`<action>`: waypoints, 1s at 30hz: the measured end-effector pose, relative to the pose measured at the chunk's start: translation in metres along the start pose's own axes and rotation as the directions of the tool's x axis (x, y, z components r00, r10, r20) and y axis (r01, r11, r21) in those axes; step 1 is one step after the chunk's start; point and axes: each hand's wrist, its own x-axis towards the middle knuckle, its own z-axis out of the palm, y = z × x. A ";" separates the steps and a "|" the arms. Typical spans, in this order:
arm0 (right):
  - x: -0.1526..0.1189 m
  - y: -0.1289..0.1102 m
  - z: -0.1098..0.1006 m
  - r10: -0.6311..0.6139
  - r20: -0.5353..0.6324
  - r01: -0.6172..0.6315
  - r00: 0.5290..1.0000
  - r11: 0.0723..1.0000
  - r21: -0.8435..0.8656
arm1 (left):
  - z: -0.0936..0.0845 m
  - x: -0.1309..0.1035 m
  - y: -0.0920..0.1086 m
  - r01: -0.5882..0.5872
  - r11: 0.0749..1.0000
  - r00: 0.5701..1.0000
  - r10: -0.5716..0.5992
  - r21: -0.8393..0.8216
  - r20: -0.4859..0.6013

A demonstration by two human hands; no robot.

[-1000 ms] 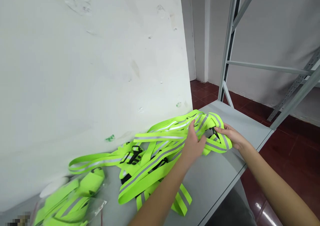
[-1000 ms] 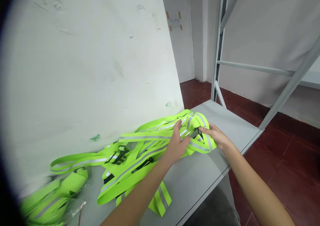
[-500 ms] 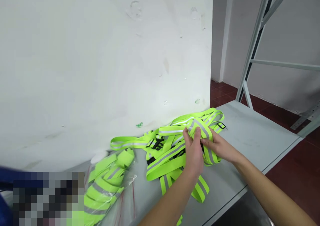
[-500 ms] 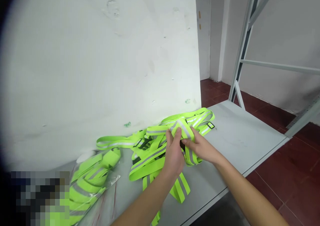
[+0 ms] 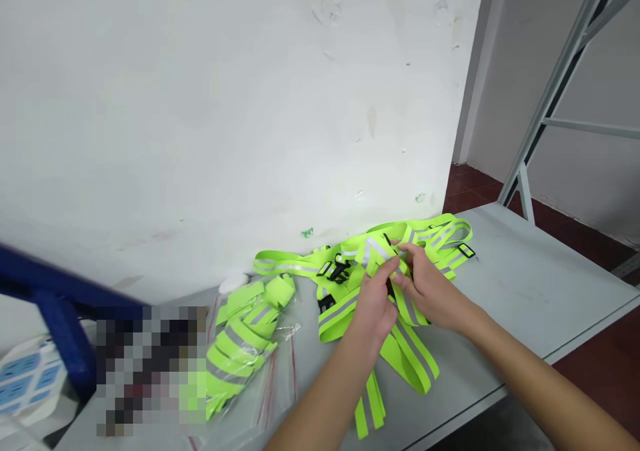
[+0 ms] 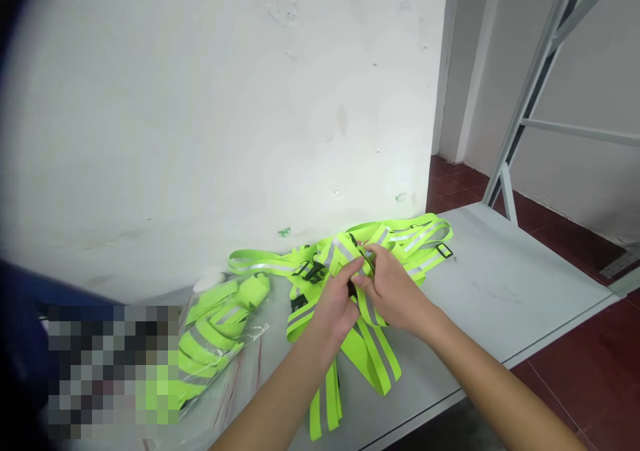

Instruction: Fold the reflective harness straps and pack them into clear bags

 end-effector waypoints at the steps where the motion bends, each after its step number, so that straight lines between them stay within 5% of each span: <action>1: 0.002 0.000 0.005 -0.036 -0.068 0.033 0.997 0.998 -0.044 | -0.002 0.001 0.005 -0.001 1.000 1.000 0.001 -0.019 0.010; 4: 0.008 0.005 0.013 -0.181 -0.215 0.147 0.960 0.975 -0.164 | -0.011 0.004 0.019 0.007 0.999 0.998 -0.004 -0.045 0.056; 7: 0.010 0.013 0.009 -0.376 -0.228 0.303 0.898 0.905 -0.299 | -0.025 0.007 0.035 0.063 0.997 0.992 -0.057 -0.050 0.112; 13: 0.009 0.031 0.002 -0.645 0.051 0.577 0.763 0.643 -0.503 | -0.054 0.008 0.062 0.197 0.971 0.974 -0.178 -0.133 0.142; 19: 0.019 0.024 0.022 -0.768 0.169 0.623 0.618 0.348 -0.701 | -0.071 0.003 0.066 0.279 0.946 0.953 -0.252 -0.164 0.170; 23: 0.034 0.016 0.030 -0.756 0.286 0.683 0.589 0.277 -0.676 | -0.077 -0.001 0.061 0.284 0.946 0.956 -0.269 -0.153 0.114; 30: 0.051 0.015 0.042 -0.767 0.223 0.631 0.601 0.284 -0.722 | -0.088 -0.002 0.053 0.336 0.936 0.939 -0.324 -0.103 0.118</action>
